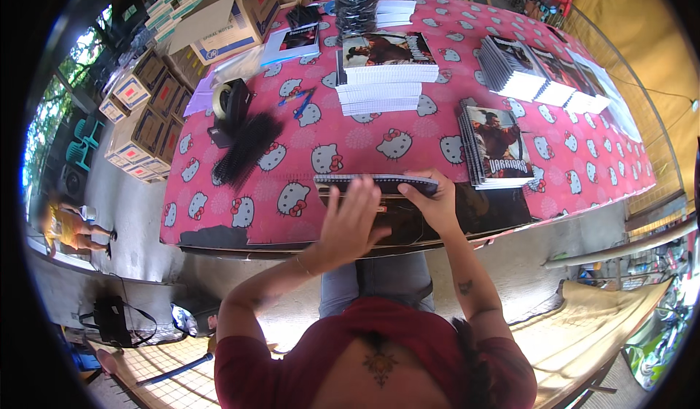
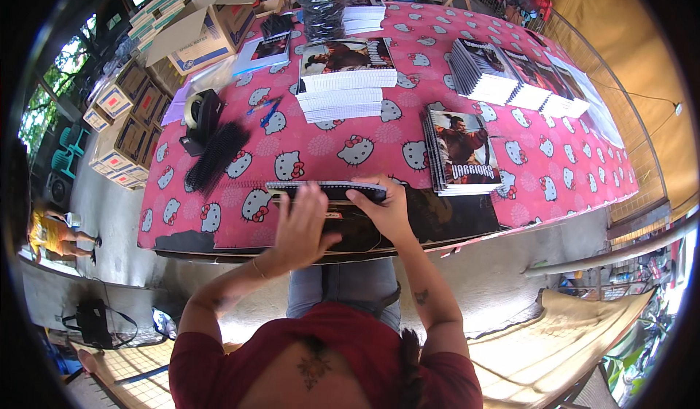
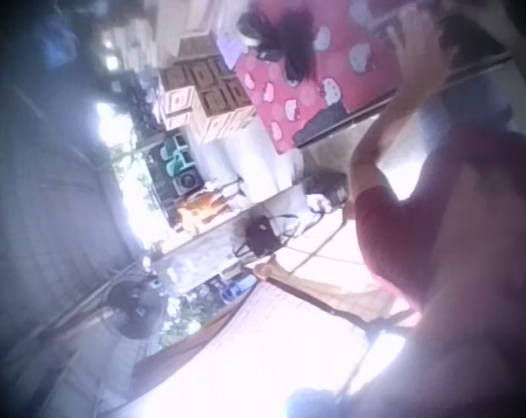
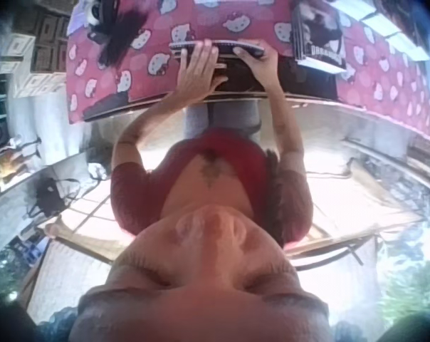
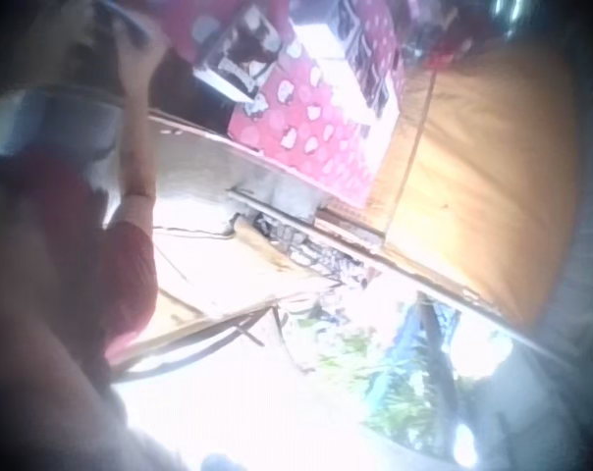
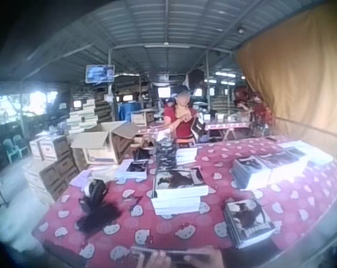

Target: The person places small books into plastic sleeves, peels the adhesive backing off the sleeves, and seals them by hand. The packaged books are then placed in a separate stack on the table.

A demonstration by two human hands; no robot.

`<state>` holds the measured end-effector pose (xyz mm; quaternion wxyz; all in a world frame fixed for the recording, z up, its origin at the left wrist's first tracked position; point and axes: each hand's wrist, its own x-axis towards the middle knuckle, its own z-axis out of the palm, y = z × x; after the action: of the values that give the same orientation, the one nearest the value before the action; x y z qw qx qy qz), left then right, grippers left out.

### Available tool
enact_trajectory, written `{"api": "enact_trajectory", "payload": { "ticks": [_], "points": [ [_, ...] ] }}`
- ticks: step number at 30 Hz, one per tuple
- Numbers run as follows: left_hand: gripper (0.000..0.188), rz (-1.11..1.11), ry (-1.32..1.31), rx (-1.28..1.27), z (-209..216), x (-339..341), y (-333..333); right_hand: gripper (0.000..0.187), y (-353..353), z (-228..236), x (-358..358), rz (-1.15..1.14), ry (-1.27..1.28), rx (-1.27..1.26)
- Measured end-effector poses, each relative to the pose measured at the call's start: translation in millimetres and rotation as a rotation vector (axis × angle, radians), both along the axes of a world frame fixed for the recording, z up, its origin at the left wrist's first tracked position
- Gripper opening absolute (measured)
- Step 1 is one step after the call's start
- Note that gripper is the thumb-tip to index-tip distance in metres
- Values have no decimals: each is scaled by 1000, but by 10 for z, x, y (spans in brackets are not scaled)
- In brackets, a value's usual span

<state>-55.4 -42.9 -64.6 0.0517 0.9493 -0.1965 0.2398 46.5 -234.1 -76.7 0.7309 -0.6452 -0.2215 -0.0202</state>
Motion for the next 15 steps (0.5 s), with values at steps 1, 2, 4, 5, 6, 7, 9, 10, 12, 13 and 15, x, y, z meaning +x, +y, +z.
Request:
{"api": "enact_trajectory", "payload": {
  "ticks": [1, 2, 4, 5, 6, 7, 9, 10, 12, 13, 15],
  "points": [
    [90, 152, 73, -2, 208, 198, 37, 20, 13, 0, 9, -11, -14, -15],
    [90, 158, 18, 69, 314, 336, 76, 20, 43, -20, -14, -14, -18, -33],
    [90, 167, -108, 208, 408, 460, 99, 21, 67, -30, -72, -16, -27, -14],
    [89, 52, 33, 109, 222, 311, 69, 21, 53, -32, -75, -27, -26, -27],
    [87, -14, 94, 121, -15, 89, 57, 21, 64, -14, -50, -33, -33, -31],
    [88, -50, 48, 75, -187, -20, 60, 21, 108, -18, -40, -24, -53, -18],
    [87, 38, -31, 36, 13, 96, 51, 21, 133, -7, -33, -8, -30, -51],
    [86, 166, -75, 47, 392, 368, 73, 21, 125, -11, -35, -1, -15, -80],
    [84, 120, -21, 88, 450, 448, 102, 20, 128, -49, -31, 9, -2, -38],
    [83, 49, 73, 83, 316, 284, 61, 20, 139, -66, -59, 2, 7, -22],
    [84, -104, 90, 42, -198, -54, 35, 19, 181, -35, -35, 10, -46, -5]
  ]
}}
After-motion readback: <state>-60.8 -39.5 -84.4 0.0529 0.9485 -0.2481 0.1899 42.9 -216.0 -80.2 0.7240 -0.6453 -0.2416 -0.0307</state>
